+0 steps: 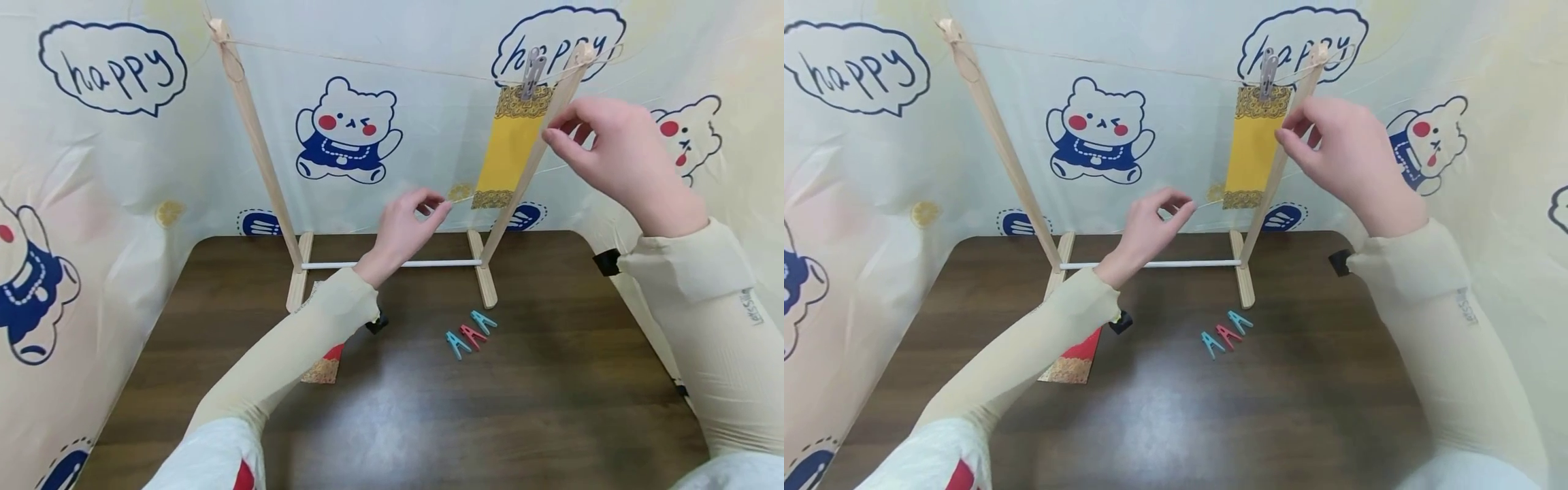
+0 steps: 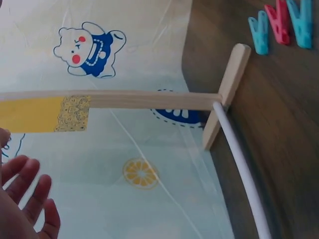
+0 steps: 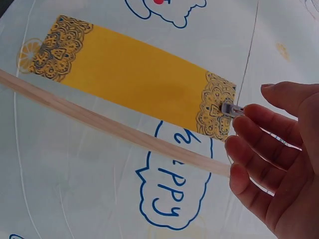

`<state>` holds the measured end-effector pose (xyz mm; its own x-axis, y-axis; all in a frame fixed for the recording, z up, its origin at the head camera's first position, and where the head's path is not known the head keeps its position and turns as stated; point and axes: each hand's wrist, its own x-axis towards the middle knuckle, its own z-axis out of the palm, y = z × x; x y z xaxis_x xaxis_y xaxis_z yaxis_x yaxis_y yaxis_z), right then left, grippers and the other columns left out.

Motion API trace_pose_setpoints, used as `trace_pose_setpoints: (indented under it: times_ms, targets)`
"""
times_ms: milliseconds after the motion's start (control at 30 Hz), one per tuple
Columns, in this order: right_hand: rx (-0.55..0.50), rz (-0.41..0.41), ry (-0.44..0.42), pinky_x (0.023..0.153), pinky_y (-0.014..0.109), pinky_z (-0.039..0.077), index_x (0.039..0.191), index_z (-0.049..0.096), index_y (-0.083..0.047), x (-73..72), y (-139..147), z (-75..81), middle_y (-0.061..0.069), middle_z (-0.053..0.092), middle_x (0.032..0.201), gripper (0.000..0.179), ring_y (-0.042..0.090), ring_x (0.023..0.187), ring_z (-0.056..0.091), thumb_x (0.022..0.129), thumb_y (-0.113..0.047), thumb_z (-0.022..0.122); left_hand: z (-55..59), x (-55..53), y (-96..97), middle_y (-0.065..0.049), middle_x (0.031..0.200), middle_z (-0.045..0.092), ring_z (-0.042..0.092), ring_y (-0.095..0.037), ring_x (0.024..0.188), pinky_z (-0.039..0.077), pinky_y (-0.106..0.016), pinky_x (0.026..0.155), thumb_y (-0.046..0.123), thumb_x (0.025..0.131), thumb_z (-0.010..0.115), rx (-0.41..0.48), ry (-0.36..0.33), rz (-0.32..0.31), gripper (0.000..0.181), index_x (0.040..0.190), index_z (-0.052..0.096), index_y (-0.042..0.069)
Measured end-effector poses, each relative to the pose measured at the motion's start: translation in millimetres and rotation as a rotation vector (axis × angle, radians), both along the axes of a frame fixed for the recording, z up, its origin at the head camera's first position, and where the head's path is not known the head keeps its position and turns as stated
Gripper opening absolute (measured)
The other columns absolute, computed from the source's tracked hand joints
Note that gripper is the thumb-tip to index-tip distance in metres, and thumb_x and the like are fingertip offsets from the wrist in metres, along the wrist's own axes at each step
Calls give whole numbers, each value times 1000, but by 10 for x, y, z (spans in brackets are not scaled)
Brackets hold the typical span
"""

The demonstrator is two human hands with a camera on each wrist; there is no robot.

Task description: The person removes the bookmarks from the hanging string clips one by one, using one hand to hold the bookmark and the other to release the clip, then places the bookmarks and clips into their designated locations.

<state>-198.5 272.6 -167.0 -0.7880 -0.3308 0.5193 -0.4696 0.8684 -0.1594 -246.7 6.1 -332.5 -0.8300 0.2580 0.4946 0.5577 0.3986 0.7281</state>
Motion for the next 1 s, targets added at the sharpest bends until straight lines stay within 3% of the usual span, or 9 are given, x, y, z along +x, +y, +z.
trace_pose_setpoints:
  times_ms: [100,267,367,600,733,1000]
  targets:
    - [-9,-21,-10,72,22,37,120,71,-1,-57,-10,52,18,72,110,28,25,93,59,105,-22,62,9,-59,67,-1,104,75,65,-13,92,53,-33,86,31,101,71,72,-29,-10,25,113,76,11]
    - [-33,-53,-2,72,16,36,123,70,-3,-139,-29,172,14,71,118,29,2,89,50,105,-24,61,42,-166,186,-3,106,76,66,-14,92,53,-31,84,27,101,71,157,-44,-23,23,115,76,9]
    - [-52,-72,-4,72,14,36,126,68,-3,-188,-58,250,13,69,121,32,-6,87,45,106,-26,59,60,-219,256,-3,109,76,66,-14,92,52,-28,83,26,102,70,184,-57,-30,24,117,76,9]
    - [-94,-132,-25,71,14,36,136,62,-5,-338,-114,342,13,67,128,42,-5,85,44,105,-34,56,71,-277,426,-3,113,76,65,-14,91,52,-25,77,26,101,72,215,-110,-60,27,122,75,9]
    - [-106,-119,-57,71,14,38,147,55,-9,-417,-140,335,12,63,137,49,1,82,48,105,-35,56,76,-291,506,-3,114,76,65,-14,89,53,-25,75,27,101,71,212,-129,-75,28,122,75,9]
    - [-178,-130,-174,71,20,42,158,45,-21,-517,-199,329,8,56,152,53,5,72,54,108,-39,51,105,-350,594,-2,111,76,66,-14,88,52,-25,77,26,101,71,211,-138,-63,23,119,76,11]
